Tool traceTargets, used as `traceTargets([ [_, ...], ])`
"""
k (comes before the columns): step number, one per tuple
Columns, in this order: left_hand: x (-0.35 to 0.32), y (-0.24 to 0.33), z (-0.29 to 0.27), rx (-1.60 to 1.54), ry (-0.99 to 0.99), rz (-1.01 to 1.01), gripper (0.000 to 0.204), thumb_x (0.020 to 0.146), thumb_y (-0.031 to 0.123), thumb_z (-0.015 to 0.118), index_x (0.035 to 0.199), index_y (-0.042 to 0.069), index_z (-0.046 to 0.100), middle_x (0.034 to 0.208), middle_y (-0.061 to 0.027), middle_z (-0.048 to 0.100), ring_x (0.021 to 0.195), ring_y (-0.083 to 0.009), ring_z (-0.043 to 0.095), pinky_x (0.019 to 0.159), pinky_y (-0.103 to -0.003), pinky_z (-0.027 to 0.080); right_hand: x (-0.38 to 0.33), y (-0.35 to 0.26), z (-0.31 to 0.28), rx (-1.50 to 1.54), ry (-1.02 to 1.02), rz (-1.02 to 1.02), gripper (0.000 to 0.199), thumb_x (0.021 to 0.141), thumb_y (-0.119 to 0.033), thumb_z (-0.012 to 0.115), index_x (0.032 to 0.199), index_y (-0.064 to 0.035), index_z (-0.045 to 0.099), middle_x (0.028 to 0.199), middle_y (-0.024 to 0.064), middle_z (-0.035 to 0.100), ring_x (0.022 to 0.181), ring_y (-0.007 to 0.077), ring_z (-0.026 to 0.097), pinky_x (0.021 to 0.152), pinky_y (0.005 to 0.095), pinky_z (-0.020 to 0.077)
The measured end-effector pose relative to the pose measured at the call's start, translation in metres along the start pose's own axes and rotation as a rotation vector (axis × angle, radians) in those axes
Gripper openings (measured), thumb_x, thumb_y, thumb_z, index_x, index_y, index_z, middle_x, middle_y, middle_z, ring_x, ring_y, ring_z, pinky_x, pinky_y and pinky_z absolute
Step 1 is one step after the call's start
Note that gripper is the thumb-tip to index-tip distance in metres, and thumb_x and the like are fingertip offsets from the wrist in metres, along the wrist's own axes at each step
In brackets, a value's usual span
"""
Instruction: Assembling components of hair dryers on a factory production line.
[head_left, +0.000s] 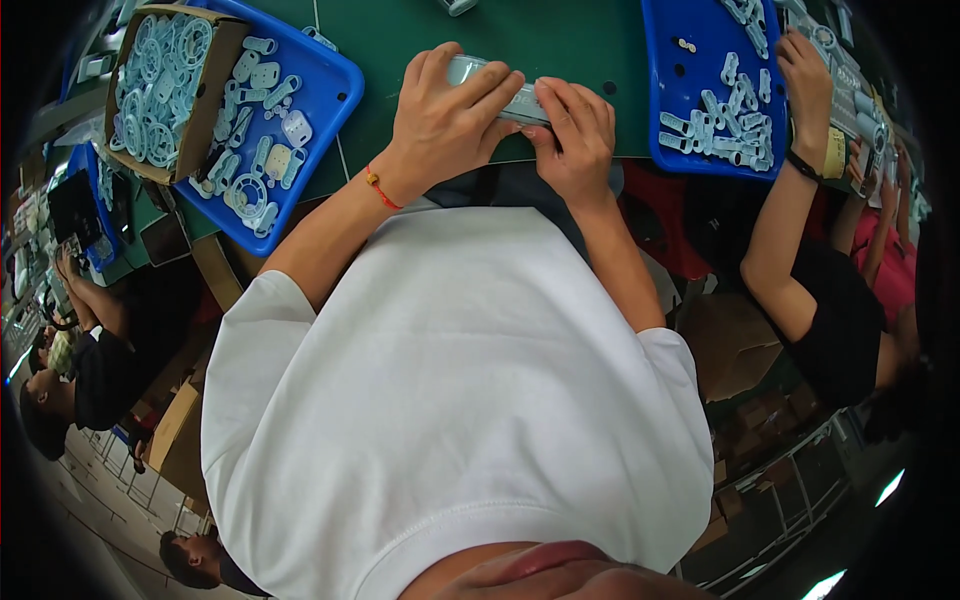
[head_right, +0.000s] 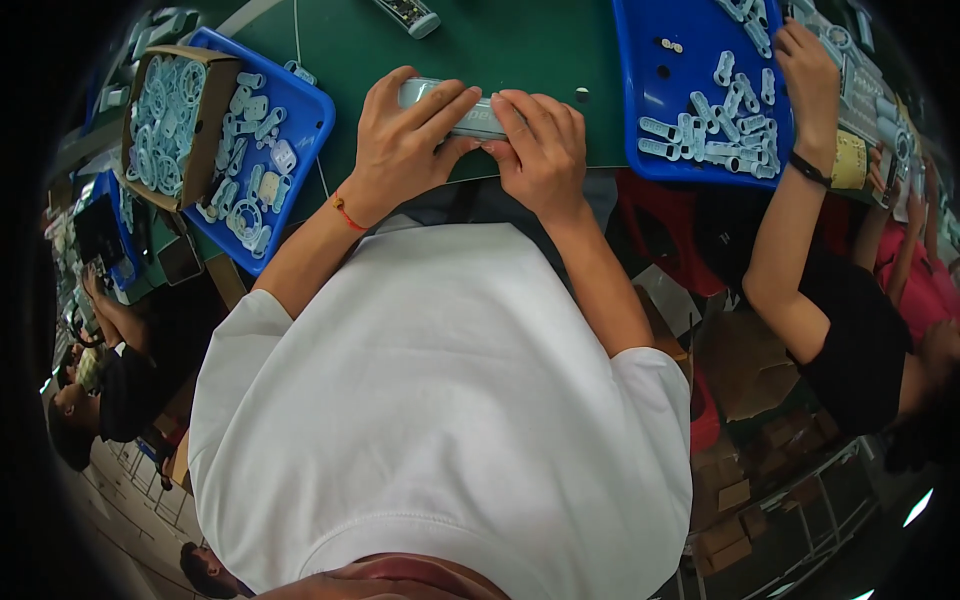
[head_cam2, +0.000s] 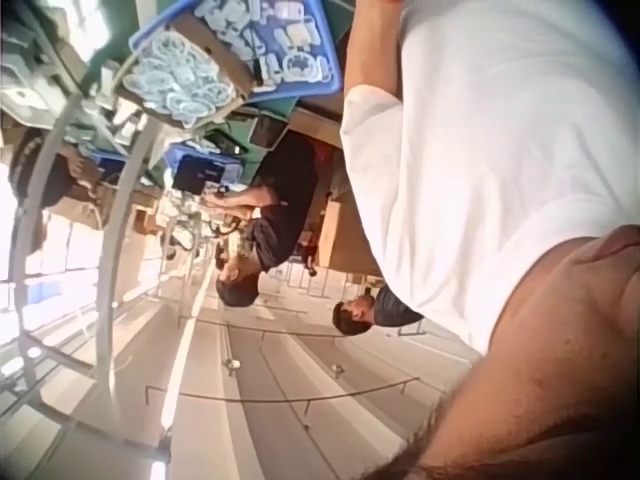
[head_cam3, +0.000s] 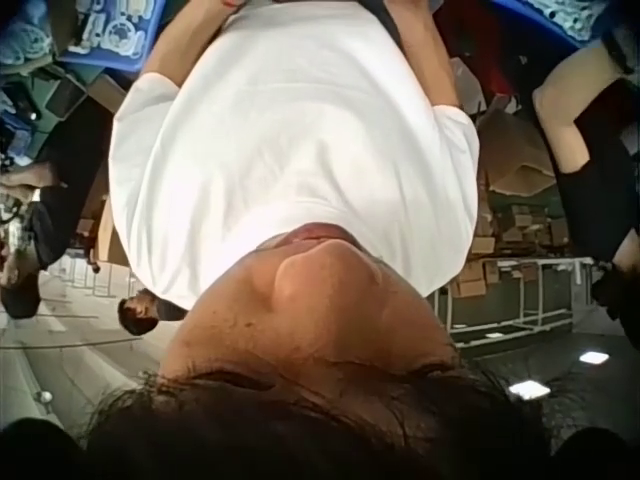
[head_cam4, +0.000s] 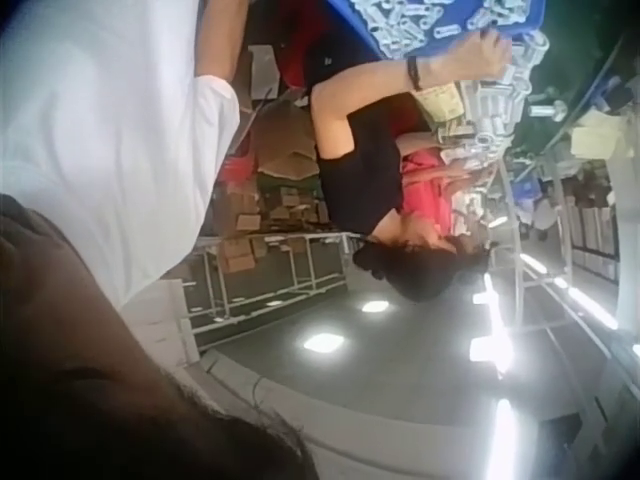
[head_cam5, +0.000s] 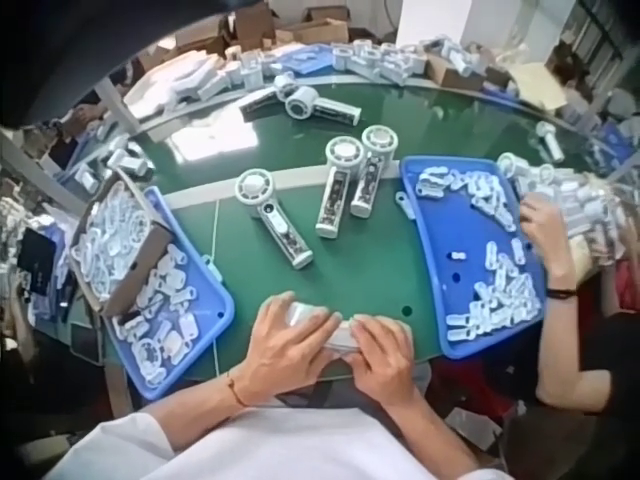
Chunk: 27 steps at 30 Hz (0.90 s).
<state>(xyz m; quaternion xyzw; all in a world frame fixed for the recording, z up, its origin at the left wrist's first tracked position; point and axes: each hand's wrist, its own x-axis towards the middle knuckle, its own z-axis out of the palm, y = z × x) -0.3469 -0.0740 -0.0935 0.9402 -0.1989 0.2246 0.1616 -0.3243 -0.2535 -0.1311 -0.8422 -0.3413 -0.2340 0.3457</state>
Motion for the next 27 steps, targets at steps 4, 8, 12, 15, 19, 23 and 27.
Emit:
traceTargets([
  [4, 0.003, 0.01, -0.019, -0.097, -0.143, -0.113, 0.053, 0.061, 0.021, 0.074, 0.111, 0.008, 0.058, 0.12, -0.0039, 0.051, 0.106, -0.033, 0.045, 0.09, -0.043, 0.04, 0.024, -0.02, -0.023, -0.051, -0.36, 0.077, 0.063, 0.073, -0.035, 0.067, 0.126, -0.0061, 0.049, 0.112, 0.0084, 0.055, 0.101, 0.0275, 0.051, 0.085, 0.0392, 0.0387],
  [8, 0.02, -0.002, -0.048, -0.434, -0.174, -0.195, 0.057, 0.062, 0.01, 0.073, 0.115, 0.005, 0.054, 0.118, -0.0112, 0.052, 0.109, -0.0311, 0.048, 0.096, -0.046, 0.037, 0.034, -0.015, -0.021, -0.057, -0.455, 0.054, 0.065, 0.063, -0.021, 0.074, 0.121, -0.0035, 0.051, 0.1, 0.01, 0.057, 0.094, 0.0268, 0.055, 0.079, 0.0384, 0.0423],
  [12, 0.09, -0.058, -0.068, -0.293, 0.053, -0.064, 0.017, 0.072, 0.006, 0.066, 0.089, 0.005, 0.064, 0.079, -0.0096, 0.062, 0.075, -0.0272, 0.059, 0.07, -0.037, 0.046, 0.023, -0.002, -0.019, 0.069, -0.295, 0.003, 0.057, 0.06, -0.018, 0.074, 0.113, -0.0045, 0.057, 0.1, 0.0099, 0.059, 0.089, 0.0275, 0.057, 0.077, 0.0384, 0.0434],
  [15, 0.169, -0.128, -0.035, -0.16, -0.014, -0.161, 0.023, 0.076, 0.008, 0.06, 0.098, 0.011, 0.063, 0.089, -0.0064, 0.062, 0.085, -0.0251, 0.059, 0.072, -0.036, 0.047, 0.019, 0.002, -0.02, 0.199, -0.202, -0.041, 0.055, 0.058, -0.019, 0.074, 0.108, -0.0036, 0.059, 0.096, 0.0106, 0.061, 0.085, 0.0289, 0.058, 0.072, 0.0389, 0.0445],
  [19, 0.26, -0.2, 0.044, 0.28, -0.222, -0.138, 0.054, 0.077, 0.01, 0.06, 0.128, 0.022, 0.045, 0.132, -0.0003, 0.044, 0.121, -0.0272, 0.041, 0.09, -0.048, 0.04, 0.02, -0.002, -0.017, 0.145, -0.22, -0.031, 0.054, 0.059, -0.024, 0.076, 0.107, -0.0042, 0.061, 0.098, 0.0096, 0.062, 0.086, 0.0268, 0.059, 0.072, 0.0378, 0.0452],
  [23, 0.311, -0.219, 0.11, 0.441, -0.334, -0.231, 0.052, 0.086, 0.015, 0.052, 0.134, 0.03, 0.038, 0.143, 0.0043, 0.031, 0.135, -0.03, 0.021, 0.093, -0.068, 0.027, 0.018, -0.001, -0.013, 0.128, -0.231, -0.017, 0.051, 0.062, -0.027, 0.075, 0.106, -0.005, 0.062, 0.097, 0.0085, 0.063, 0.084, 0.0257, 0.06, 0.071, 0.0361, 0.0462],
  [27, 0.334, -0.23, 0.119, 0.32, -0.368, -0.138, 0.029, 0.086, 0.018, 0.05, 0.112, 0.029, 0.056, 0.117, 0.003, 0.048, 0.12, -0.0272, 0.038, 0.069, -0.058, 0.049, 0.019, 0.002, -0.015, 0.121, -0.261, 0.026, 0.049, 0.063, -0.028, 0.075, 0.105, -0.0055, 0.063, 0.098, 0.0075, 0.063, 0.084, 0.0239, 0.06, 0.071, 0.0348, 0.0463],
])
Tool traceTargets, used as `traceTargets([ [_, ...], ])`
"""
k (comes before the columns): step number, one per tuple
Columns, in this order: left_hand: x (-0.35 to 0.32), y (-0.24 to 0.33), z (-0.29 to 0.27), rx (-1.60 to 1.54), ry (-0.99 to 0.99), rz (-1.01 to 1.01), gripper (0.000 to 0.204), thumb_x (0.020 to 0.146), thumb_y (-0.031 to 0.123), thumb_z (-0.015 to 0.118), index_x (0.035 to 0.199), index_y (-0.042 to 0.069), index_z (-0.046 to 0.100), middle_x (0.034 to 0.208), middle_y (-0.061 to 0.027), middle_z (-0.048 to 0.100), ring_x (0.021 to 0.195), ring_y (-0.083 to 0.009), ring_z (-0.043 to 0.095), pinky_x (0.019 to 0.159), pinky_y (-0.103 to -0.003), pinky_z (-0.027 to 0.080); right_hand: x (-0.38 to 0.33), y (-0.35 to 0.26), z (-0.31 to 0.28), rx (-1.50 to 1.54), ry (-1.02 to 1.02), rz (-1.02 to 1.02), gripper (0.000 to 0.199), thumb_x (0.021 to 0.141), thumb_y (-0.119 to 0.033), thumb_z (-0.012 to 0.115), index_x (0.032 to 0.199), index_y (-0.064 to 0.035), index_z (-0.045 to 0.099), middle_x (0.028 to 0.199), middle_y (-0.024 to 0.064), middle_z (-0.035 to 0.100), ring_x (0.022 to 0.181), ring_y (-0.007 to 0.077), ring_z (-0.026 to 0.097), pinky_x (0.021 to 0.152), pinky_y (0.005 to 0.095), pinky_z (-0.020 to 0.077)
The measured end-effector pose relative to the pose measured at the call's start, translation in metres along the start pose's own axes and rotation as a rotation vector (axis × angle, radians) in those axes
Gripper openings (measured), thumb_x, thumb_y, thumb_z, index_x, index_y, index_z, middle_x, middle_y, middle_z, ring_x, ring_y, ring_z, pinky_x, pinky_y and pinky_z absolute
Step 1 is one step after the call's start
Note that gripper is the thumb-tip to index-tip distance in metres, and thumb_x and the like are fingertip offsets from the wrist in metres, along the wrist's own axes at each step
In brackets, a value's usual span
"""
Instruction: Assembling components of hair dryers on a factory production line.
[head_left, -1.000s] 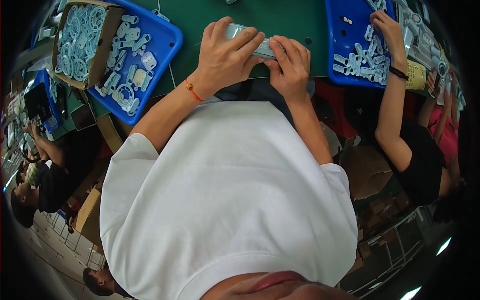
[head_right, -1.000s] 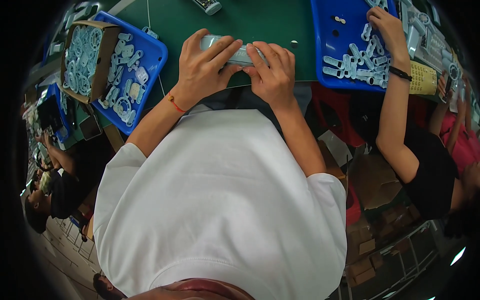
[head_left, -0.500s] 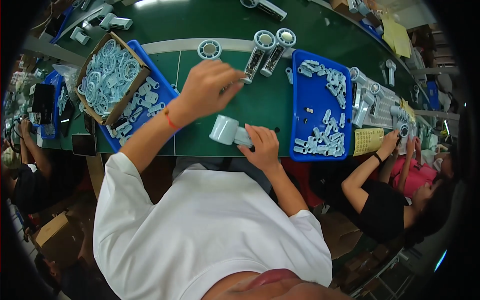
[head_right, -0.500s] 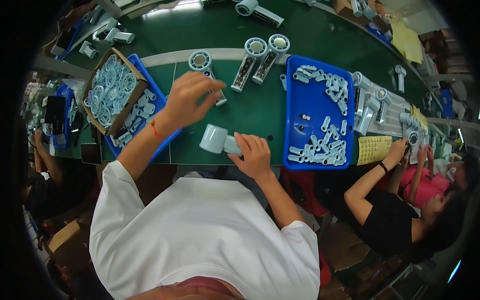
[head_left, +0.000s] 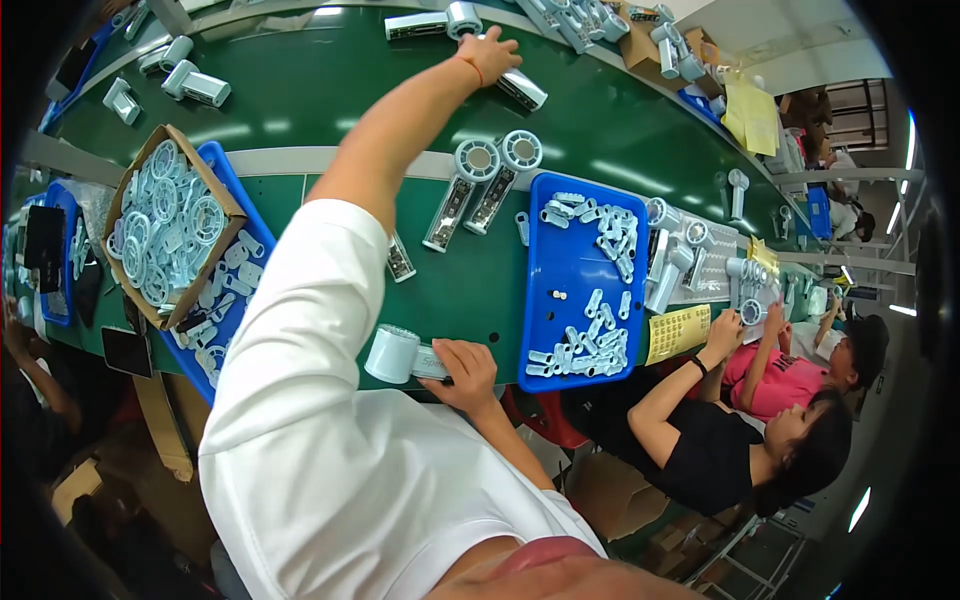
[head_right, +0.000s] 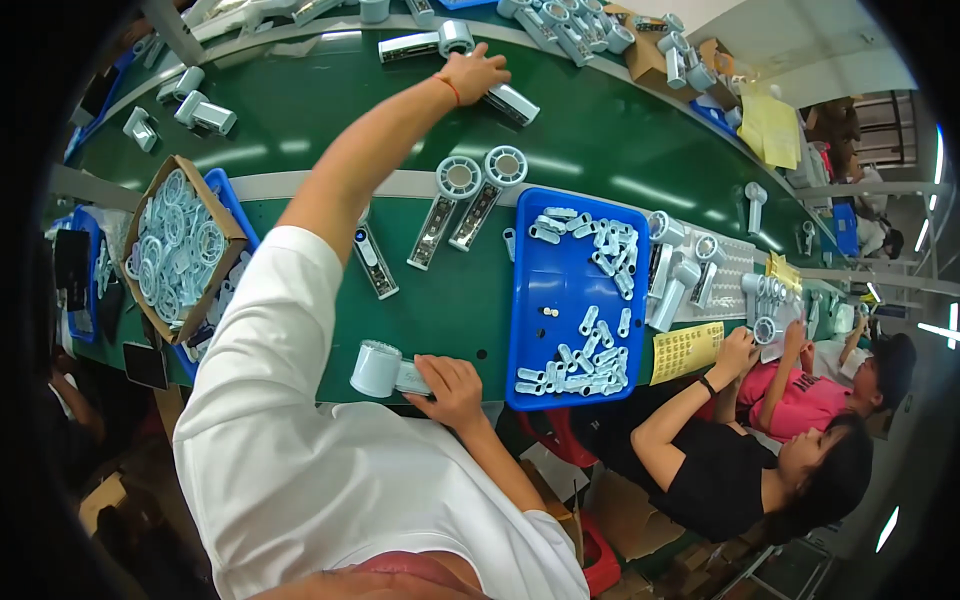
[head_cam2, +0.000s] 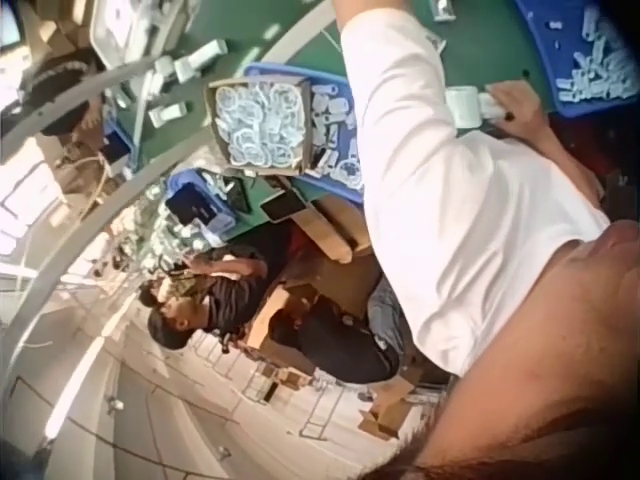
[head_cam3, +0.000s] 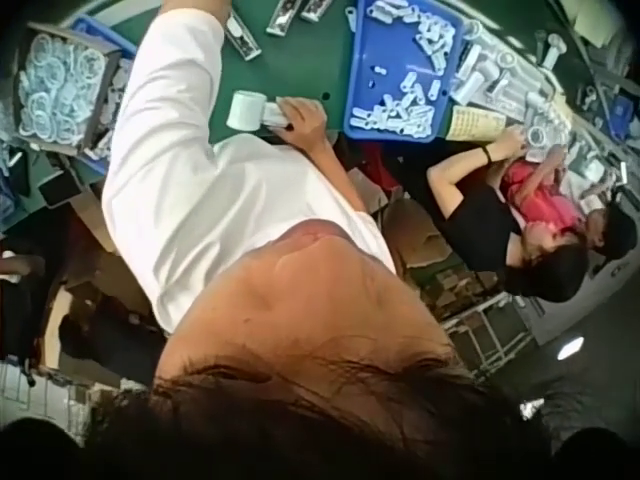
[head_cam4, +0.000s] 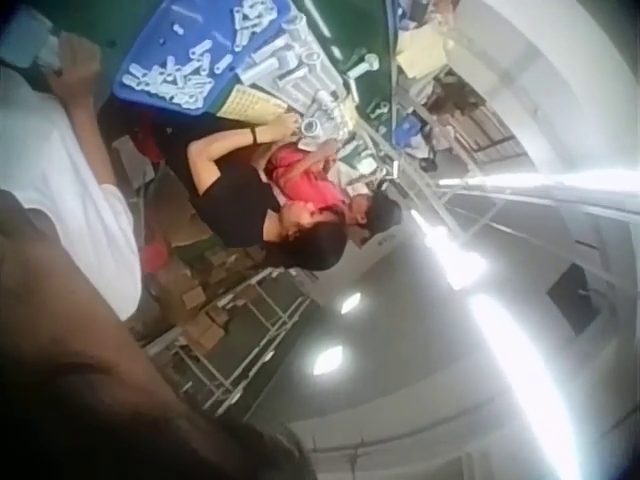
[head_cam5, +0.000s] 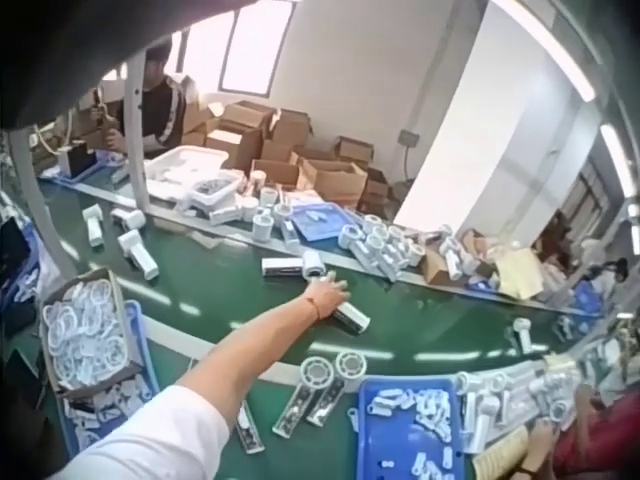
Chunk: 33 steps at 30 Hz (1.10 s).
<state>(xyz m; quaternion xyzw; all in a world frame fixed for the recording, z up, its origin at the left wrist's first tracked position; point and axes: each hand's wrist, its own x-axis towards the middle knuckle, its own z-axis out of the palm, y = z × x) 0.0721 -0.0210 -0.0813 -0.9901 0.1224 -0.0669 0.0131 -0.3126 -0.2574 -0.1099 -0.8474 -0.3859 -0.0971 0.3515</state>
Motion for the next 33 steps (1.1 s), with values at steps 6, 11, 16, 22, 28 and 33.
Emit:
traceTargets([
  [6, -0.078, -0.105, -0.026, 0.104, 0.102, 0.308, 0.046, 0.069, -0.009, 0.059, 0.106, 0.018, 0.054, 0.121, -0.0025, 0.046, 0.123, -0.0336, 0.036, 0.087, -0.043, 0.049, 0.002, 0.002, -0.002, 0.061, -0.046, -0.041, 0.048, 0.062, -0.028, 0.075, 0.101, -0.0031, 0.061, 0.099, 0.009, 0.064, 0.083, 0.0247, 0.061, 0.07, 0.0356, 0.0455],
  [11, -0.137, -0.06, -0.068, -0.09, -0.039, 0.606, 0.042, 0.068, -0.005, 0.06, 0.104, 0.016, 0.057, 0.118, -0.0022, 0.05, 0.122, -0.0318, 0.037, 0.092, -0.039, 0.046, 0.0, 0.005, -0.004, 0.096, -0.046, -0.031, 0.049, 0.06, -0.027, 0.076, 0.1, -0.0032, 0.061, 0.098, 0.0086, 0.064, 0.083, 0.0245, 0.061, 0.07, 0.035, 0.0456],
  [16, -0.127, -0.039, -0.078, -0.7, -0.253, 0.47, 0.042, 0.073, 0.016, 0.068, 0.113, 0.016, 0.057, 0.119, -0.0059, 0.054, 0.112, -0.0234, 0.049, 0.088, -0.034, 0.046, -0.002, 0.003, -0.003, 0.068, -0.05, -0.018, 0.048, 0.065, -0.03, 0.075, 0.103, -0.0049, 0.062, 0.1, 0.0065, 0.064, 0.084, 0.0225, 0.061, 0.071, 0.0336, 0.0461],
  [22, -0.026, -0.079, 0.013, -0.359, 0.086, -0.488, 0.052, 0.079, 0.036, 0.063, 0.125, 0.018, 0.048, 0.136, -0.0088, 0.038, 0.125, -0.0319, 0.035, 0.097, -0.049, 0.033, 0.002, 0.003, -0.001, 0.086, -0.043, -0.028, 0.048, 0.065, -0.032, 0.075, 0.103, -0.0046, 0.062, 0.098, 0.007, 0.064, 0.084, 0.0236, 0.061, 0.071, 0.0347, 0.0465],
  [28, -0.045, -0.049, -0.019, -0.242, -0.006, -0.348, 0.043, 0.072, 0.033, 0.062, 0.102, 0.002, 0.056, 0.099, -0.0185, 0.062, 0.089, -0.0338, 0.063, 0.077, -0.041, 0.051, -0.001, 0.001, -0.004, 0.071, -0.051, 0.004, 0.048, 0.065, -0.032, 0.075, 0.103, -0.0051, 0.062, 0.101, 0.0077, 0.063, 0.086, 0.0247, 0.06, 0.072, 0.0362, 0.0462],
  [33, -0.177, -0.055, -0.079, -0.205, -0.055, -0.578, 0.049, 0.074, 0.038, 0.055, 0.099, -0.004, 0.053, 0.097, -0.0207, 0.063, 0.088, -0.0353, 0.063, 0.077, -0.042, 0.051, -0.006, 0.007, -0.002, 0.114, 0.022, -0.025, 0.05, 0.066, -0.033, 0.074, 0.104, -0.0027, 0.061, 0.1, 0.0106, 0.063, 0.086, 0.0276, 0.059, 0.073, 0.0377, 0.0459],
])
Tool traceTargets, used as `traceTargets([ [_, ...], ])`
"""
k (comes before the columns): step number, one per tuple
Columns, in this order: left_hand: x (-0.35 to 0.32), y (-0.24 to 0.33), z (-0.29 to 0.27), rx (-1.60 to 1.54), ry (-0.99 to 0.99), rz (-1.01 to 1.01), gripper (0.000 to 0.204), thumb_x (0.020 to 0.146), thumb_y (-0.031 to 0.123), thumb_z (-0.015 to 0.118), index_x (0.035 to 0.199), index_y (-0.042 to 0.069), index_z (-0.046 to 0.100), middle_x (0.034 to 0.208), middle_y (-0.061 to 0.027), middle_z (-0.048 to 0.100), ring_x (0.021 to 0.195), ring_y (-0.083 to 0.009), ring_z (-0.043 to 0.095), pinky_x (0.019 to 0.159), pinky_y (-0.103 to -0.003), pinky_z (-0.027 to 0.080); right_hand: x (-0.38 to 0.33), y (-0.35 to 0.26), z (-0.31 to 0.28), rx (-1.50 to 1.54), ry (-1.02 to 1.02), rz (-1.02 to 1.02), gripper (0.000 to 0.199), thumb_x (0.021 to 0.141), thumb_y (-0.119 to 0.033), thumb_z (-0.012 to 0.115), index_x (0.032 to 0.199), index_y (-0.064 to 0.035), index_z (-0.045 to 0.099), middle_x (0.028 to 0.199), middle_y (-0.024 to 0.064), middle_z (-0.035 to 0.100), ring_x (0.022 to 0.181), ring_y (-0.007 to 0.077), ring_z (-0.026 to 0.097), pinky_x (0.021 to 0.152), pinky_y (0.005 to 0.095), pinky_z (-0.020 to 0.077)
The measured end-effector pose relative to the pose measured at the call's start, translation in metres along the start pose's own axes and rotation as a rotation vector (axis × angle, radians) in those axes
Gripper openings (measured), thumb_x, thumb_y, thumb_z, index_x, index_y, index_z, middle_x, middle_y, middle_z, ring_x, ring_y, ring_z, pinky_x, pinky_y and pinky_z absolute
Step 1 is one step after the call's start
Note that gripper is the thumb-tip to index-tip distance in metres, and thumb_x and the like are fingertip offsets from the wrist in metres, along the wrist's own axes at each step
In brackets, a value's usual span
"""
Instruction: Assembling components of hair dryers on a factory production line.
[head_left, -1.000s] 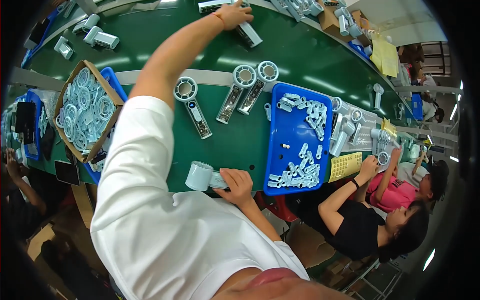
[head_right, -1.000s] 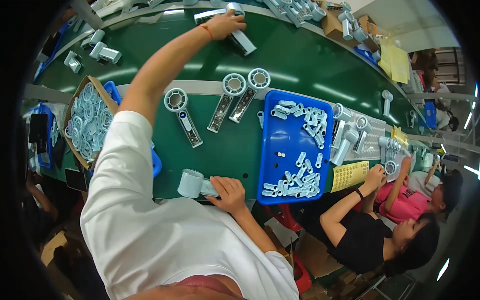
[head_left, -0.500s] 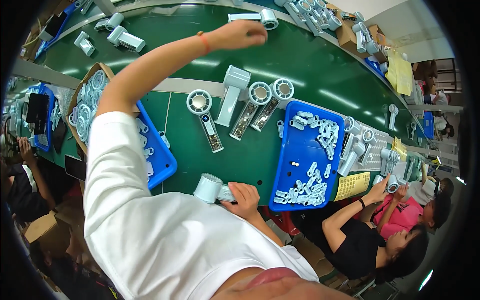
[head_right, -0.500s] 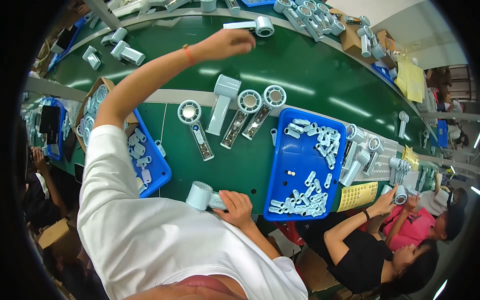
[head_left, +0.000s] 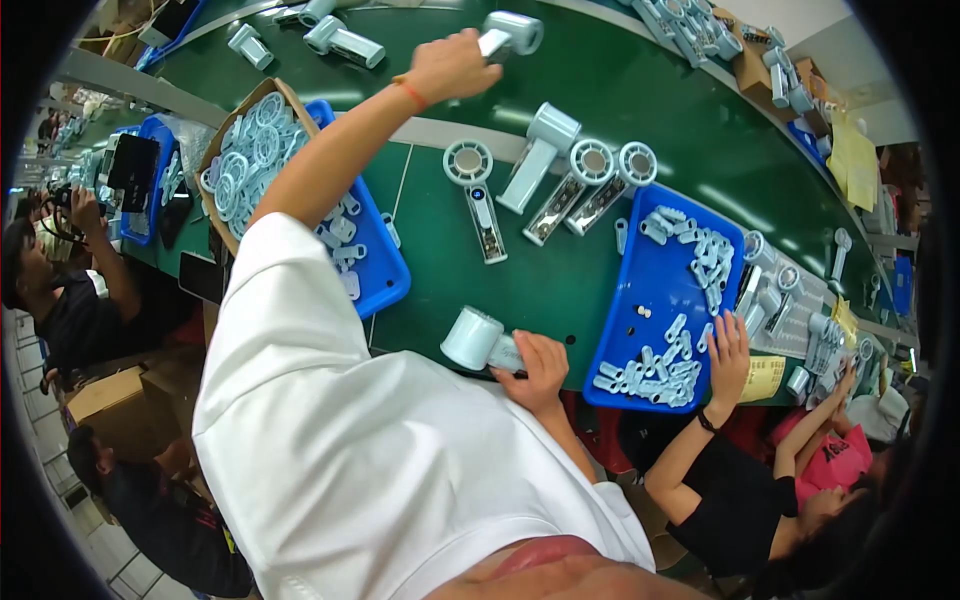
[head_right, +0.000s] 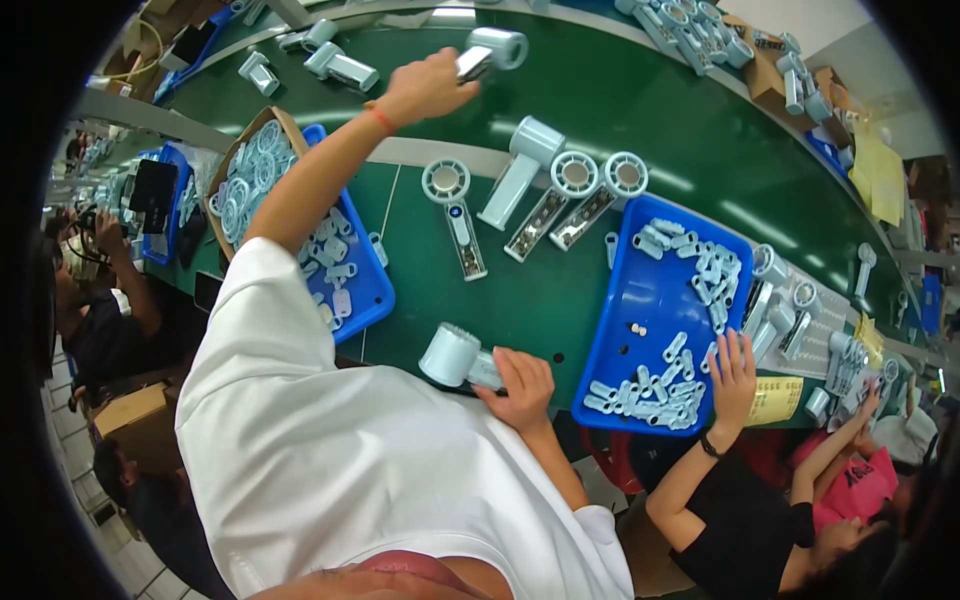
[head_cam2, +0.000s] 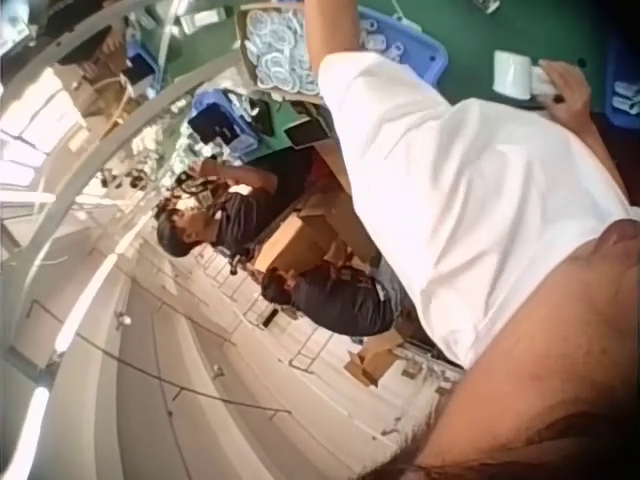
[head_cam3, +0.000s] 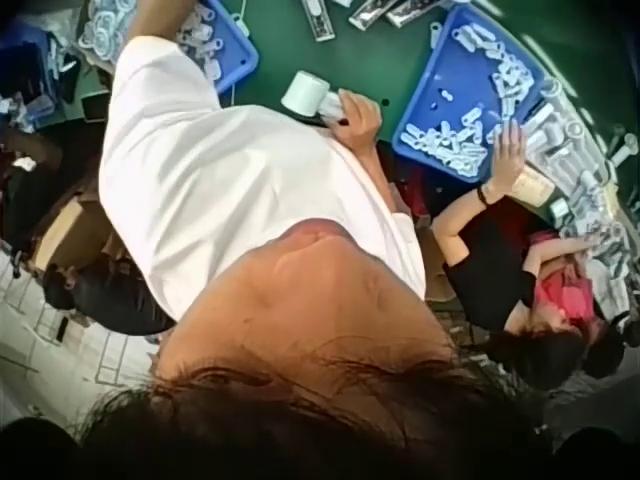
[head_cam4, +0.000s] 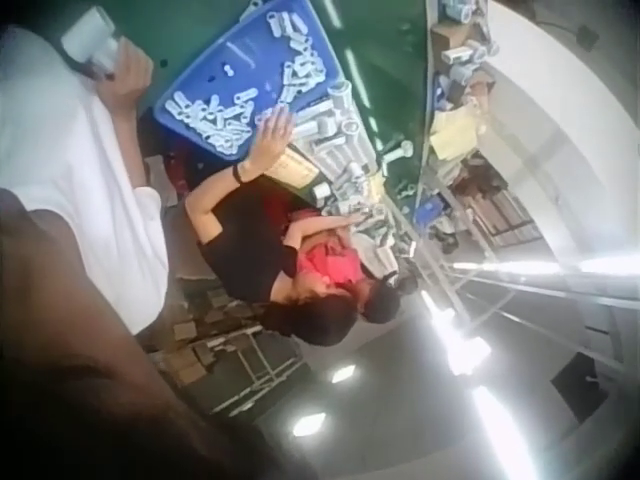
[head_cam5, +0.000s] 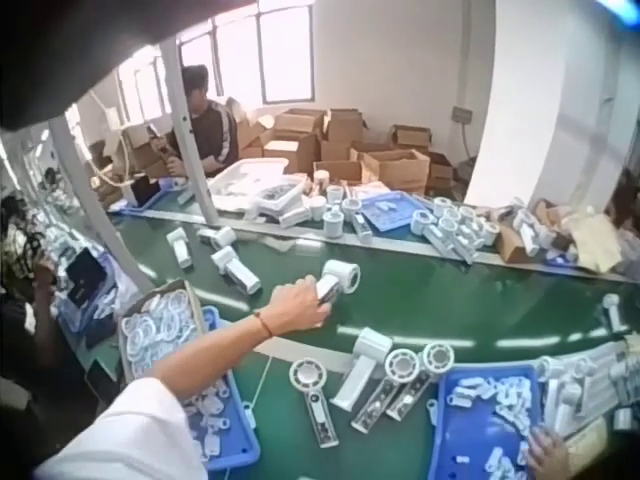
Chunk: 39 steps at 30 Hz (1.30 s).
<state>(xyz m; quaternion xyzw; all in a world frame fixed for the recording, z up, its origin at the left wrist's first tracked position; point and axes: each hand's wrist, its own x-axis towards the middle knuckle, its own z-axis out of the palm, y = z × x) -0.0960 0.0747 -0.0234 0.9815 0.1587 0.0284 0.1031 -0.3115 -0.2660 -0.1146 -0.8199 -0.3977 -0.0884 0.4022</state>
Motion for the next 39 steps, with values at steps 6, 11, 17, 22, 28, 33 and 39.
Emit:
traceTargets([
  [6, -0.126, -0.038, -0.002, 0.162, -0.141, -0.087, 0.051, 0.076, 0.041, 0.059, 0.102, -0.002, 0.05, 0.094, -0.0209, 0.062, 0.084, -0.0385, 0.062, 0.072, -0.045, 0.05, -0.003, 0.012, -0.009, 0.527, 0.011, 0.347, 0.057, 0.086, -0.042, 0.058, 0.117, 0.0057, 0.049, 0.106, 0.0153, 0.056, 0.088, 0.0223, 0.058, 0.075, 0.0309, 0.0458],
  [11, -0.196, -0.017, -0.003, 0.245, 0.139, 0.023, 0.049, 0.079, 0.03, 0.063, 0.114, 0.0, 0.046, 0.109, -0.0178, 0.054, 0.095, -0.0352, 0.057, 0.073, -0.041, 0.048, 0.036, -0.017, -0.026, 1.26, -0.097, 0.607, 0.062, 0.092, -0.044, 0.045, 0.132, 0.0011, 0.03, 0.121, 0.0224, 0.05, 0.102, 0.0308, 0.058, 0.089, 0.0401, 0.0467],
  [17, -0.293, 0.065, 0.008, -1.032, -0.383, 0.22, 0.084, 0.074, 0.022, 0.071, 0.137, -0.001, 0.02, 0.127, -0.0223, 0.038, 0.115, -0.036, 0.045, 0.093, -0.039, 0.04, 0.034, -0.018, -0.007, 1.036, -0.117, 0.684, 0.051, 0.092, -0.028, 0.045, 0.132, 0.0002, 0.031, 0.116, 0.0164, 0.052, 0.101, 0.0208, 0.057, 0.089, 0.0343, 0.0448],
  [22, -0.306, 0.067, 0.034, -1.033, -0.449, 0.2, 0.083, 0.073, 0.013, 0.067, 0.137, -0.003, 0.016, 0.128, -0.025, 0.036, 0.114, -0.0368, 0.046, 0.095, -0.037, 0.04, 0.051, -0.036, -0.035, 0.926, -0.339, 0.766, 0.042, 0.079, -0.003, 0.052, 0.119, 0.0071, 0.045, 0.107, 0.014, 0.057, 0.097, 0.0171, 0.057, 0.083, 0.0294, 0.0471],
  [28, -0.31, 0.072, 0.038, -0.973, -0.287, 0.202, 0.078, 0.072, 0.006, 0.064, 0.135, -0.002, 0.02, 0.123, -0.0217, 0.041, 0.115, -0.0315, 0.044, 0.097, -0.036, 0.036, 0.053, -0.042, -0.029, 0.672, -0.335, 0.755, 0.041, 0.079, -0.004, 0.051, 0.117, 0.0078, 0.045, 0.104, 0.0146, 0.058, 0.091, 0.017, 0.059, 0.077, 0.029, 0.0493],
  [33, -0.31, 0.07, 0.032, -0.964, -0.302, 0.216, 0.077, 0.07, 0.007, 0.065, 0.134, -0.002, 0.022, 0.122, -0.0235, 0.039, 0.109, -0.0362, 0.047, 0.09, -0.038, 0.042, 0.045, -0.034, -0.023, 0.723, -0.276, 0.728, 0.042, 0.077, -0.003, 0.052, 0.117, 0.0082, 0.045, 0.105, 0.0157, 0.058, 0.092, 0.018, 0.059, 0.079, 0.0288, 0.0484],
  [39, -0.312, 0.072, 0.038, -0.913, -0.213, 0.247, 0.077, 0.068, 0.006, 0.064, 0.133, -0.001, 0.023, 0.114, -0.0234, 0.039, 0.096, -0.0404, 0.052, 0.079, -0.041, 0.048, 0.047, -0.042, -0.031, 0.762, -0.313, 0.769, 0.041, 0.077, -0.003, 0.051, 0.115, 0.0082, 0.046, 0.105, 0.0151, 0.058, 0.093, 0.0187, 0.059, 0.082, 0.0302, 0.048],
])
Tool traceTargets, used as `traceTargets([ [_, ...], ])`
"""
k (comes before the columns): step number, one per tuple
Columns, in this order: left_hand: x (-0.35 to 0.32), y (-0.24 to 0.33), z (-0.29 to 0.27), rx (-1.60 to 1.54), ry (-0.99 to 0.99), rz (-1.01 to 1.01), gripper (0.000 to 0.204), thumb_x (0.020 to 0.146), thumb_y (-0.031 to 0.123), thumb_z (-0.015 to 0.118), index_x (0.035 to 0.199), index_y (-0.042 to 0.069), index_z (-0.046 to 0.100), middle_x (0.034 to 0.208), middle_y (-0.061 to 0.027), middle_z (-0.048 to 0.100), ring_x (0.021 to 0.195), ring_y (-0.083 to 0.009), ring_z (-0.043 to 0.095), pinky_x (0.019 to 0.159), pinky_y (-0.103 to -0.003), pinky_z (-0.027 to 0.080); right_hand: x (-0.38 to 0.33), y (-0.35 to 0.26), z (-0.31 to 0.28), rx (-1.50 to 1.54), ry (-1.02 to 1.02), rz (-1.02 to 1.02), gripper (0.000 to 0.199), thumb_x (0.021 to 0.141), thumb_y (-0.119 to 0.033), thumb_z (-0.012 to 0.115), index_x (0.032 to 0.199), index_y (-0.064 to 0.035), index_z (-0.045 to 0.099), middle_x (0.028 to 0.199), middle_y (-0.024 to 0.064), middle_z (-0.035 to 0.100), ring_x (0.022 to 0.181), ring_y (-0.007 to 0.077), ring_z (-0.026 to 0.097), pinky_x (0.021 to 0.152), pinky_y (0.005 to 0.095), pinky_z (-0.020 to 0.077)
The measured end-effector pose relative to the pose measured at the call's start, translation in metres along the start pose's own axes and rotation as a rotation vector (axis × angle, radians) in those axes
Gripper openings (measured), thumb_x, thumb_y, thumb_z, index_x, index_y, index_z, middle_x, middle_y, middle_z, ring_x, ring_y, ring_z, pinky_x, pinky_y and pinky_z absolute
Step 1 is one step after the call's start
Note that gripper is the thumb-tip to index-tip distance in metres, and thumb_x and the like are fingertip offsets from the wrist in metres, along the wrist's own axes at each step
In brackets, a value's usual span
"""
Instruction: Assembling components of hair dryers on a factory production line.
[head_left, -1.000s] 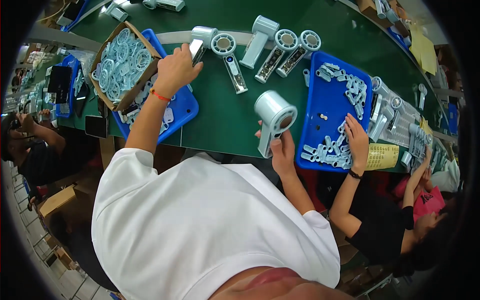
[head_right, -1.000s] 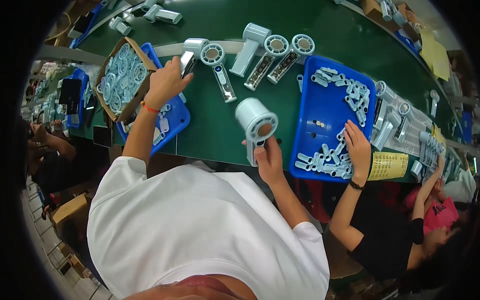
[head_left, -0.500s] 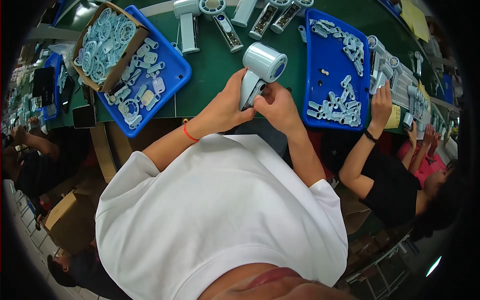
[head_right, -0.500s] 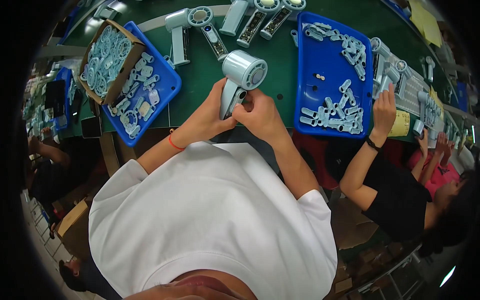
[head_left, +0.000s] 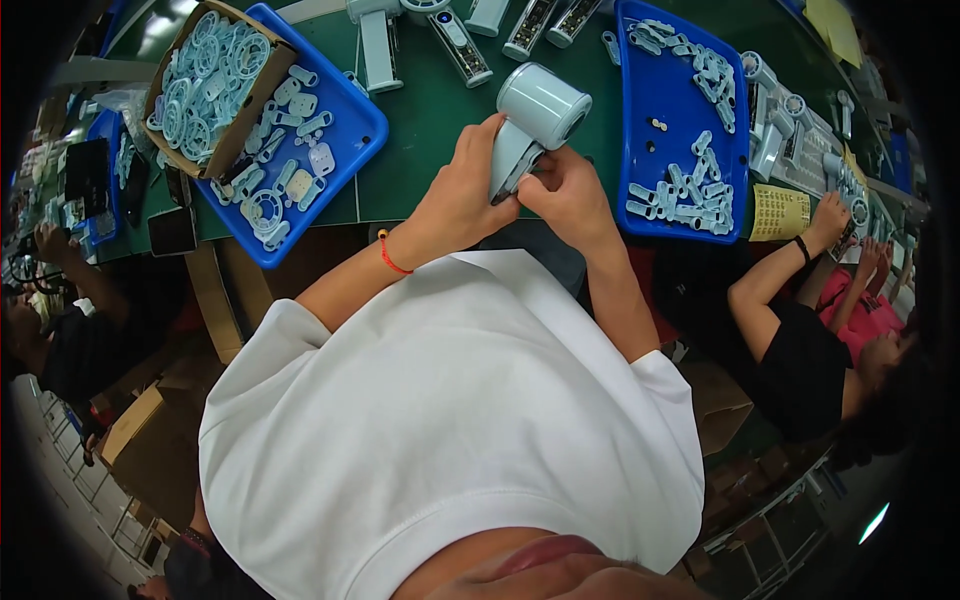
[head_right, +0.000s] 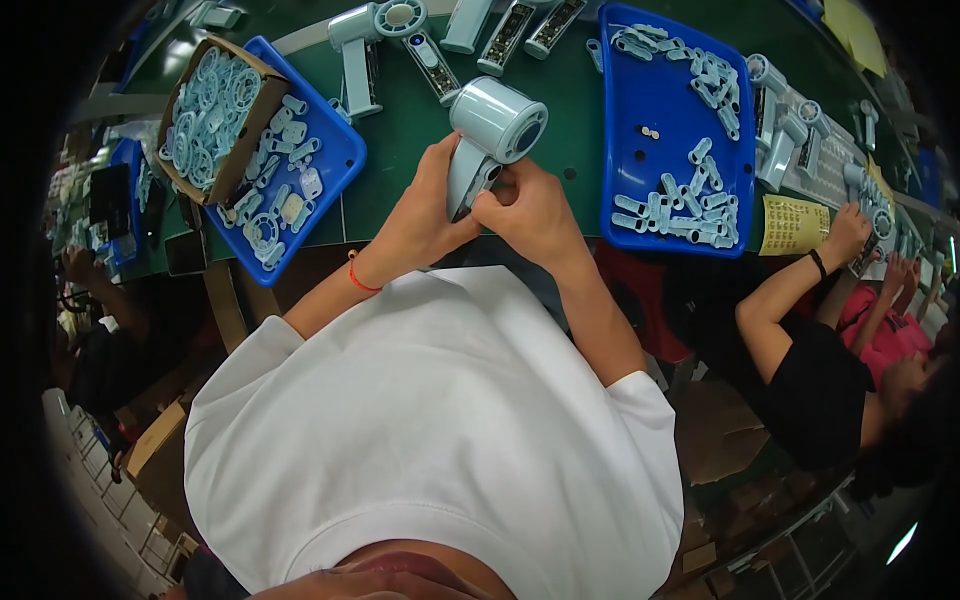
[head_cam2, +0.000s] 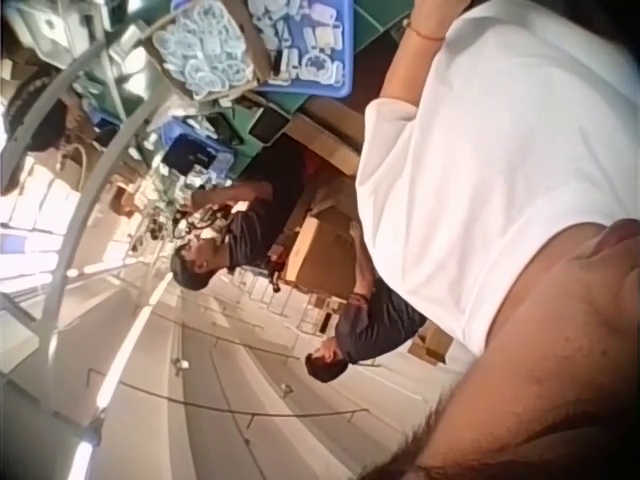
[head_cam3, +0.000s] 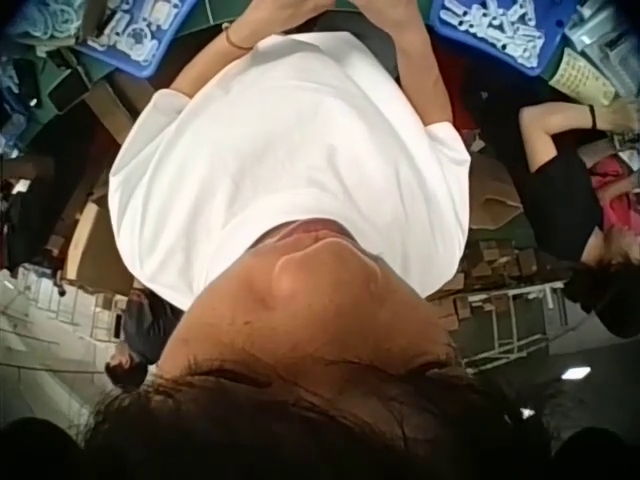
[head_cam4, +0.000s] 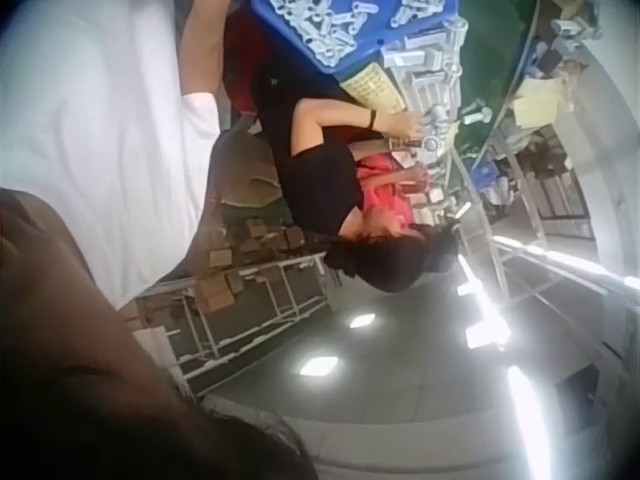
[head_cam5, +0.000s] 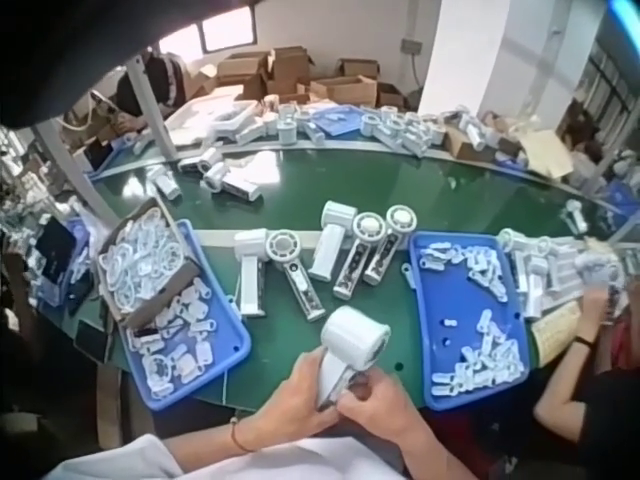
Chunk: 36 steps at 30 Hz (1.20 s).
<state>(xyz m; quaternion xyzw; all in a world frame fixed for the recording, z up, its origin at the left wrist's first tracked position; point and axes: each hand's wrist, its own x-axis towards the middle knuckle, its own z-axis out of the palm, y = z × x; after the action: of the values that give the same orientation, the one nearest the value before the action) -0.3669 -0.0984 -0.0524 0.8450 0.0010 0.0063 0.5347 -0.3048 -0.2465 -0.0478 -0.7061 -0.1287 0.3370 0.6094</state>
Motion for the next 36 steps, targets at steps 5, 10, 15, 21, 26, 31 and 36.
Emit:
traceTargets([
  [5, -0.001, 0.004, 0.004, 0.004, 0.014, 0.0, 0.076, 0.068, 0.008, 0.064, 0.133, -0.001, 0.024, 0.114, -0.0227, 0.039, 0.093, -0.04, 0.053, 0.077, -0.04, 0.048, 0.003, 0.008, -0.005, -0.128, 0.067, 0.064, 0.039, 0.078, -0.001, 0.048, 0.115, 0.0083, 0.046, 0.104, 0.0138, 0.059, 0.093, 0.018, 0.058, 0.082, 0.0293, 0.0481],
  [10, 0.004, 0.003, -0.003, 0.023, -0.035, 0.02, 0.073, 0.07, 0.015, 0.065, 0.131, -0.001, 0.028, 0.116, -0.0213, 0.039, 0.097, -0.037, 0.052, 0.081, -0.04, 0.048, -0.006, 0.005, -0.001, 0.205, 0.071, -0.035, 0.035, 0.083, -0.004, 0.048, 0.116, 0.0065, 0.047, 0.101, 0.012, 0.059, 0.089, 0.0161, 0.059, 0.079, 0.0281, 0.0479],
  [15, 0.005, -0.005, 0.001, 0.044, 0.041, 0.044, 0.07, 0.072, 0.017, 0.066, 0.129, -0.003, 0.032, 0.114, -0.0208, 0.042, 0.097, -0.0327, 0.054, 0.078, -0.038, 0.048, -0.005, 0.011, -0.001, 0.066, 0.053, -0.182, 0.035, 0.089, -0.017, 0.054, 0.117, 0.0028, 0.05, 0.095, 0.0098, 0.061, 0.083, 0.0135, 0.058, 0.075, 0.0276, 0.0465],
  [21, 0.011, -0.002, -0.012, -0.711, -0.18, -0.265, 0.054, 0.081, 0.018, 0.06, 0.128, -0.001, 0.039, 0.112, -0.013, 0.054, 0.085, -0.0202, 0.059, 0.071, -0.028, 0.051, -0.009, 0.007, -0.005, -0.167, 0.274, -0.233, 0.03, 0.09, -0.02, 0.056, 0.109, 0.0034, 0.057, 0.088, 0.0072, 0.061, 0.081, 0.0114, 0.057, 0.072, 0.0251, 0.0458],
  [26, 0.009, -0.011, -0.011, -1.094, -0.318, -0.249, 0.055, 0.086, 0.027, 0.056, 0.13, 0.001, 0.038, 0.114, -0.0141, 0.054, 0.087, -0.0203, 0.06, 0.068, -0.031, 0.053, -0.011, 0.008, -0.004, -0.134, 0.278, -0.236, 0.027, 0.089, -0.014, 0.056, 0.11, 0.0031, 0.056, 0.086, 0.0065, 0.061, 0.078, 0.0103, 0.056, 0.07, 0.0234, 0.0453],
  [31, 0.008, -0.01, -0.011, -1.199, -0.319, -0.296, 0.045, 0.086, 0.021, 0.053, 0.124, 0.0, 0.041, 0.109, -0.0125, 0.054, 0.087, -0.0204, 0.059, 0.067, -0.031, 0.054, -0.012, 0.006, -0.004, -0.158, 0.267, -0.236, 0.026, 0.088, -0.012, 0.056, 0.109, 0.0029, 0.057, 0.084, 0.006, 0.061, 0.076, 0.0099, 0.056, 0.069, 0.0228, 0.0451],
  [36, 0.007, -0.011, -0.01, -1.214, -0.325, -0.321, 0.047, 0.086, 0.019, 0.055, 0.126, 0.0, 0.038, 0.11, -0.0118, 0.053, 0.087, -0.0192, 0.059, 0.067, -0.03, 0.053, -0.012, 0.006, -0.004, -0.158, 0.261, -0.213, 0.028, 0.087, -0.013, 0.058, 0.11, 0.0031, 0.056, 0.086, 0.0065, 0.062, 0.077, 0.0104, 0.057, 0.07, 0.0231, 0.0455],
])
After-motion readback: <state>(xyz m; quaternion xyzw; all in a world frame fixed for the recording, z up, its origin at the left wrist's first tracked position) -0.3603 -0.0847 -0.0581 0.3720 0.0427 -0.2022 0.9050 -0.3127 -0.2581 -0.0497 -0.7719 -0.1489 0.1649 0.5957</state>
